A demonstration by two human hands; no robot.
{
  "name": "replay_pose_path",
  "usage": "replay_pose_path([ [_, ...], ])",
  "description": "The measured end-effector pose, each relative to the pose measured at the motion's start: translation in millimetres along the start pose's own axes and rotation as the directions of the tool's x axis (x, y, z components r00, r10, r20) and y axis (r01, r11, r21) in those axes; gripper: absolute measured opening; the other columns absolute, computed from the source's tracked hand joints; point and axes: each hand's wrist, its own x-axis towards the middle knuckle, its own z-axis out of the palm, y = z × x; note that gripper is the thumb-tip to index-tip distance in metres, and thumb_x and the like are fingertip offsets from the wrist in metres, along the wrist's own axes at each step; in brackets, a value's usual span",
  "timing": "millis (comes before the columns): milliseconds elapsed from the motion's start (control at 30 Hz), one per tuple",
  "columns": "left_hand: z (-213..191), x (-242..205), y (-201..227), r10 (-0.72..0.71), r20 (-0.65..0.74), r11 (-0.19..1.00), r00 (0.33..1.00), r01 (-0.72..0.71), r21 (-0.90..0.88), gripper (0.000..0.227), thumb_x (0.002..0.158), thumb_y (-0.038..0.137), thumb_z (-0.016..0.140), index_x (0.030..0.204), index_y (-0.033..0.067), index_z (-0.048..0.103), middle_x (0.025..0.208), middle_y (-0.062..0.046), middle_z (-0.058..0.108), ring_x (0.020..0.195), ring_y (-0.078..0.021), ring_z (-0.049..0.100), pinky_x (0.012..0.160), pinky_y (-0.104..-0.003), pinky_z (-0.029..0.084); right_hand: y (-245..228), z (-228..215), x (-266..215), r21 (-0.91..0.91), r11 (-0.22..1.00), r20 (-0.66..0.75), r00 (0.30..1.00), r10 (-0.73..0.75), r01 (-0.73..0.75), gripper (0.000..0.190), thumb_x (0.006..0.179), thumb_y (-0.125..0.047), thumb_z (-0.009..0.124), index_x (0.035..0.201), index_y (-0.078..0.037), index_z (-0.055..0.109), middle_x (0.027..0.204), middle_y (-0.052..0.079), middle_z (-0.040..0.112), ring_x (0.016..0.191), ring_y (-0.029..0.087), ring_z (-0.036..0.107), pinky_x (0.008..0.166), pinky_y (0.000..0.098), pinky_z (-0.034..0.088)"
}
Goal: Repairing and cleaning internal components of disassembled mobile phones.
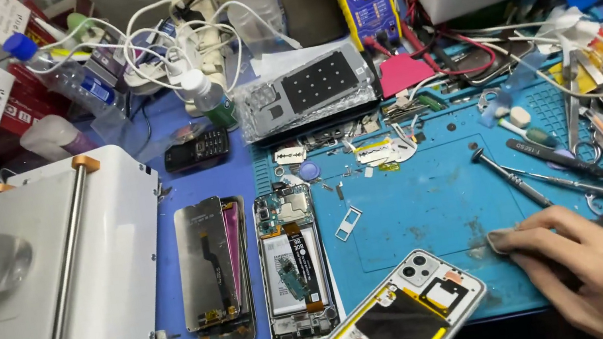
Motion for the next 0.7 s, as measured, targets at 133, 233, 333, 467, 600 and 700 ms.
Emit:
replay_pose_path([
  [133,-20,17,-12,0.113,0.039,0.992,0.993,-0.115,0.045,0.032,0.105,0.040,0.064,0.135,0.0323,0.054,0.136,0.007,0.058,0.128,-0.0086,0.054,0.111,-0.037,0.048,-6,-7,-1,0.057,0.998,0.022,0.999,0.033,-0.034,0.031,0.072,-0.022,0.080,0.102,-0.028,0.077,0.100,-0.013,0.081,0.061,0.005,0.082,0.053,0.0231,0.070],
  [233,-26,33,-3,0.170,0.077,0.975,0.982,-0.157,-0.155,0.037,0.102,0.030,0.073,0.135,0.0282,0.058,0.136,0.003,0.060,0.131,-0.0122,0.054,0.114,-0.044,0.048,-1,-9,-10,0.148,0.983,-0.076,0.990,0.123,-0.110,0.029,0.072,-0.013,0.079,0.101,-0.019,0.078,0.094,-0.005,0.086,0.061,0.009,0.083,0.058,0.0263,0.069],
  [333,-18,63,10,0.184,0.009,0.939,0.983,-0.173,-0.296,0.035,0.100,0.022,0.080,0.130,0.0260,0.062,0.133,0.003,0.063,0.129,-0.0127,0.058,0.114,-0.048,0.051,-2,-15,-16,0.249,0.938,-0.162,0.944,0.287,-0.242,0.025,0.075,-0.004,0.078,0.100,-0.009,0.077,0.088,0.007,0.086,0.058,0.018,0.082,0.056,0.0293,0.068],
  [467,-6,96,10,0.203,-0.208,0.876,0.957,-0.272,-0.398,0.014,0.098,0.012,0.079,0.109,0.0140,0.072,0.115,-0.005,0.077,0.115,-0.0187,0.072,0.109,-0.063,0.050,18,-27,-21,0.413,0.830,-0.049,0.900,0.432,-0.375,0.021,0.081,-0.001,0.073,0.100,-0.002,0.082,0.091,0.014,0.089,0.073,0.024,0.086,0.069,0.0348,0.072],
  [600,-15,98,0,0.199,-0.084,0.804,0.976,-0.212,-0.555,0.014,0.093,0.006,0.075,0.105,0.0026,0.067,0.117,-0.020,0.075,0.117,-0.0342,0.072,0.106,-0.072,0.046,34,-19,-31,0.441,0.760,0.028,0.854,0.520,-0.477,0.027,0.088,0.006,0.066,0.103,-0.004,0.086,0.094,0.014,0.089,0.069,0.027,0.085,0.067,0.0348,0.072],
  [700,-16,94,1,0.154,-0.056,0.792,0.987,-0.157,-0.590,0.013,0.092,0.004,0.076,0.101,0.0035,0.068,0.119,-0.019,0.076,0.118,-0.0345,0.072,0.104,-0.074,0.046,23,-22,-27,0.398,0.818,-0.008,0.890,0.456,-0.415,0.019,0.082,0.002,0.072,0.094,-0.003,0.087,0.085,0.010,0.088,0.067,0.021,0.081,0.065,0.0311,0.064],
])
